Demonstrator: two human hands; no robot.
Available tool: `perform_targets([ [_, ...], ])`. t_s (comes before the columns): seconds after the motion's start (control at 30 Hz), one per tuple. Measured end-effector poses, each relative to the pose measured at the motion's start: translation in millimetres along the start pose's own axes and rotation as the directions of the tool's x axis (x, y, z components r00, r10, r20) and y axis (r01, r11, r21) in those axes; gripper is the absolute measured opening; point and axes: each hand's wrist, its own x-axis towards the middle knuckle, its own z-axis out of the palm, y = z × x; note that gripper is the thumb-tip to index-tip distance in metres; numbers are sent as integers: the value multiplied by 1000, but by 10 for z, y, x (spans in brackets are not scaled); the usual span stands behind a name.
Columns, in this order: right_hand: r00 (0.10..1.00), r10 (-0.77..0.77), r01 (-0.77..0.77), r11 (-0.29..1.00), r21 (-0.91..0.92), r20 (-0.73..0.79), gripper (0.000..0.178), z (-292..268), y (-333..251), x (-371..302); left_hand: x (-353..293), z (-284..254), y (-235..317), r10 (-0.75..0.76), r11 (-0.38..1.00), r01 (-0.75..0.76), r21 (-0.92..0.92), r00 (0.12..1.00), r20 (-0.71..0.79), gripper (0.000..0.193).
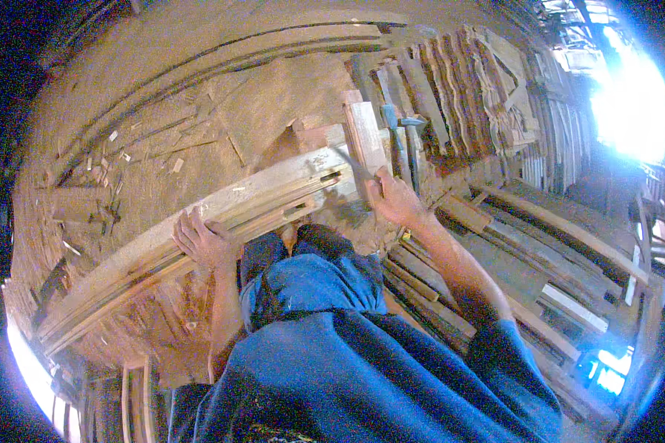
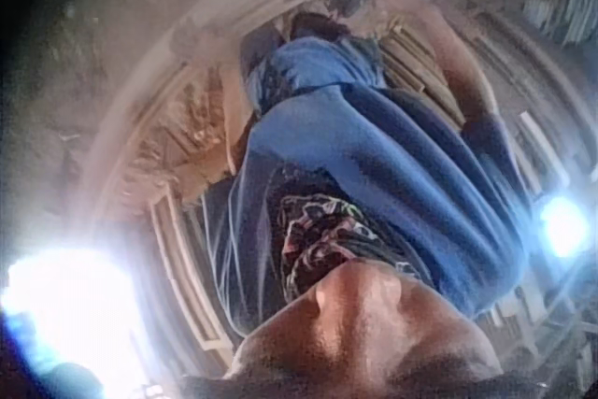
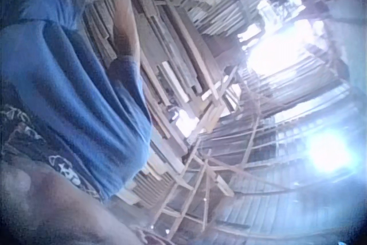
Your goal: The person uses a hammer and chisel to split a small wooden block, then uses a hand plane to smooth the edges of the resulting pieces. The person repeatedly planes the wood and inspects the surfaces.
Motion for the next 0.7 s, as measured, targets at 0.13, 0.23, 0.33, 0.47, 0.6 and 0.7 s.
perform_targets([
  [0.13, 970, 201, -170, 963, 211, -134, 38, 443, 182, 266, -23, -3, 14, 14, 999, -15, -31, 1000, -8, 39],
  [0.23, 937, 179, -116, 969, 218, -299, 32, 750, 253, 578, -39, -20, 3, 24, 999, -24, -49, 1000, 14, 39],
  [0.33, 934, 189, -113, 962, 249, -303, 29, 866, 337, 832, -42, -37, -20, 43, 997, -41, -60, 999, 27, 41],
  [0.47, 967, 63, -5, 974, 226, -247, 39, 868, 329, 971, -104, -74, 82, 53, 994, -57, -94, 998, -45, 43],
  [0.6, 997, 72, -67, 991, 115, -35, 45, 819, 219, 878, -393, -165, 488, 214, 954, -230, -191, 972, -99, 37],
  [0.7, 989, 18, 4, 989, 146, -148, 38, 703, 256, 702, -722, -246, 828, 261, 915, -257, -310, 965, -29, 37],
])
